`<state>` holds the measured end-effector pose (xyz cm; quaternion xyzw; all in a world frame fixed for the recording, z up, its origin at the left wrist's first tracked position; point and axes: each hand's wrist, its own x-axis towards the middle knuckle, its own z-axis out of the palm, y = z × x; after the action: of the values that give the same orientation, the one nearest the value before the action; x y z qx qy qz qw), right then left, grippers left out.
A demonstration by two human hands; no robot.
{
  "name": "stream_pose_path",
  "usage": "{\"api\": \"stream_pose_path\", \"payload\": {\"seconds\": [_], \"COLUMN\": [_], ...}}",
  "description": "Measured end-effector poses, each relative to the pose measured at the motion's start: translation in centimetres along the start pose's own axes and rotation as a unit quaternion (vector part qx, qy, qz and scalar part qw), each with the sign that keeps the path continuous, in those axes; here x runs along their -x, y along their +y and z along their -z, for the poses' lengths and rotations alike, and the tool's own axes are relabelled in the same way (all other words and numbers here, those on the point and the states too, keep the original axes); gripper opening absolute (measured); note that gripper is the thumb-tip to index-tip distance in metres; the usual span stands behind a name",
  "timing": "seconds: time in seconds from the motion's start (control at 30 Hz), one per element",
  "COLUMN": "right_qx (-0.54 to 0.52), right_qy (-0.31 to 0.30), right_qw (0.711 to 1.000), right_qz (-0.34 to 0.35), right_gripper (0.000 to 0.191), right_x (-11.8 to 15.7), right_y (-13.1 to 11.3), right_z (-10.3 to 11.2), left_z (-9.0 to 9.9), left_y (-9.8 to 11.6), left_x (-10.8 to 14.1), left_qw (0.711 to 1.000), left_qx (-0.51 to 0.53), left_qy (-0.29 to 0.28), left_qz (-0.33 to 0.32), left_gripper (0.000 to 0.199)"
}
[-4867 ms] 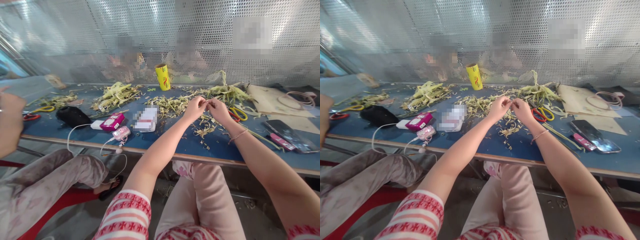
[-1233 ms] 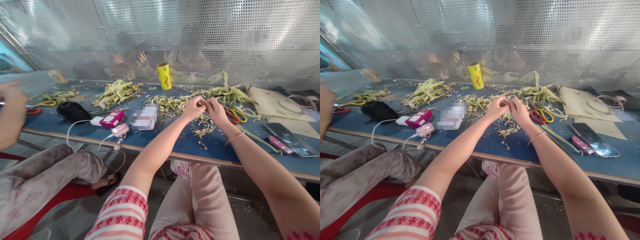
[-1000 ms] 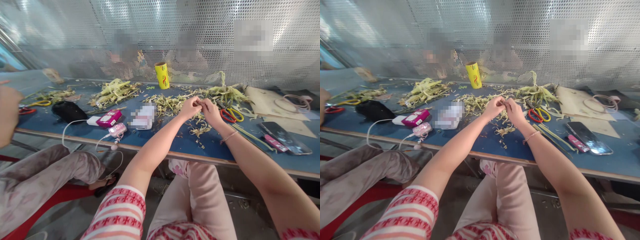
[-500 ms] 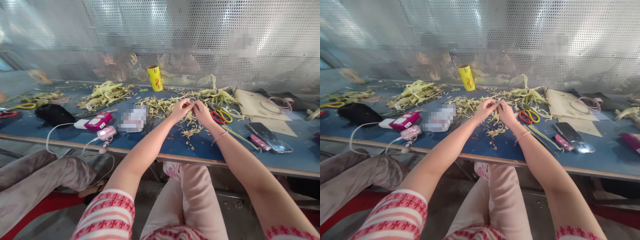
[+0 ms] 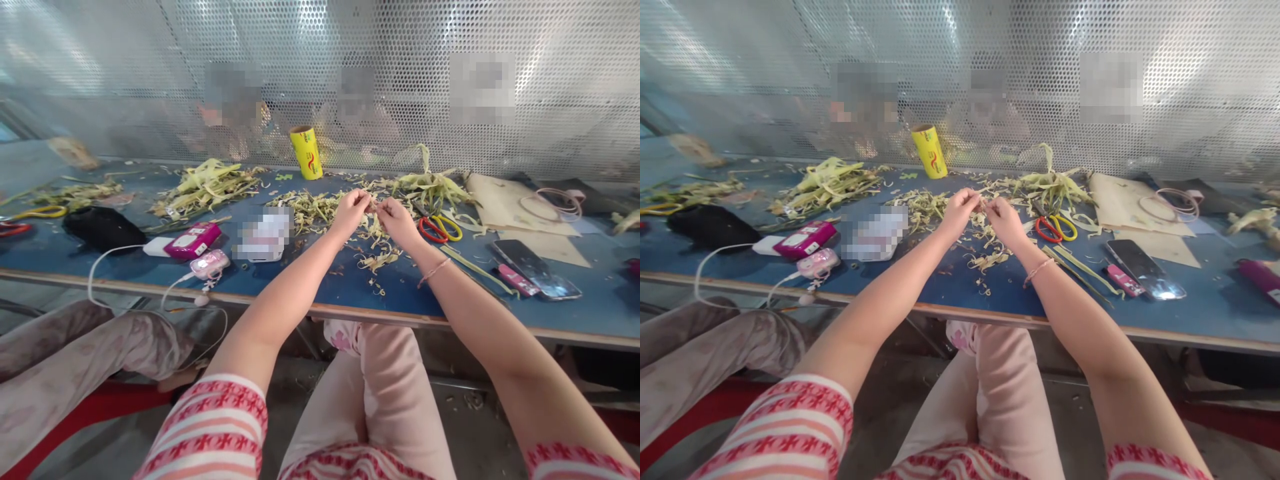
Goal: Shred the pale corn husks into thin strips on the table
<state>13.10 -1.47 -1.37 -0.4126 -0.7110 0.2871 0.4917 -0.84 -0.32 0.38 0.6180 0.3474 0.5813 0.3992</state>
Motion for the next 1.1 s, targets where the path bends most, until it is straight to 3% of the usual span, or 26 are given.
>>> {"api": "stream_pose_path", "payload": {"seconds": [0.1,0.4,0.53,0.63,0.87,1.0,1.1], "right_qx": [-0.019,-0.068,-0.122,-0.134,-0.177,-0.151,-0.13], "right_qy": [0.012,-0.028,-0.045,-0.021,0.025,0.025,0.017], "right_qw": [0.999,0.996,0.99,0.989,0.979,0.984,0.988], "right_qz": [-0.023,-0.055,-0.056,-0.065,-0.102,-0.095,-0.086], "right_gripper": [0.02,0.017,0.023,0.026,0.023,0.031,0.033], "right_x": [0.1,0.2,0.2,0.2,-0.3,-0.5,-0.5], "right_y": [-0.7,-2.1,-1.6,-1.2,-1.0,-0.6,-0.3], "right_z": [-0.1,-0.4,-0.2,0.0,0.7,0.9,0.8], "left_z": [0.1,-0.3,0.1,0.4,-0.2,-0.2,-0.1], "left_y": [-0.5,-1.3,-1.0,-0.8,0.3,0.6,0.7], "left_x": [-0.2,-0.6,-0.6,-0.5,0.1,0.4,0.3], "left_qw": [1.0,0.997,0.999,0.999,0.971,0.968,0.97], "left_qx": [-0.004,0.051,0.031,0.042,0.195,0.194,0.19], "left_qy": [0.022,0.052,0.031,0.009,-0.051,-0.049,-0.03], "left_qz": [0.002,0.01,0.02,0.022,0.131,0.152,0.151], "left_gripper": [0.018,0.021,0.023,0.025,0.015,0.033,0.033]}}
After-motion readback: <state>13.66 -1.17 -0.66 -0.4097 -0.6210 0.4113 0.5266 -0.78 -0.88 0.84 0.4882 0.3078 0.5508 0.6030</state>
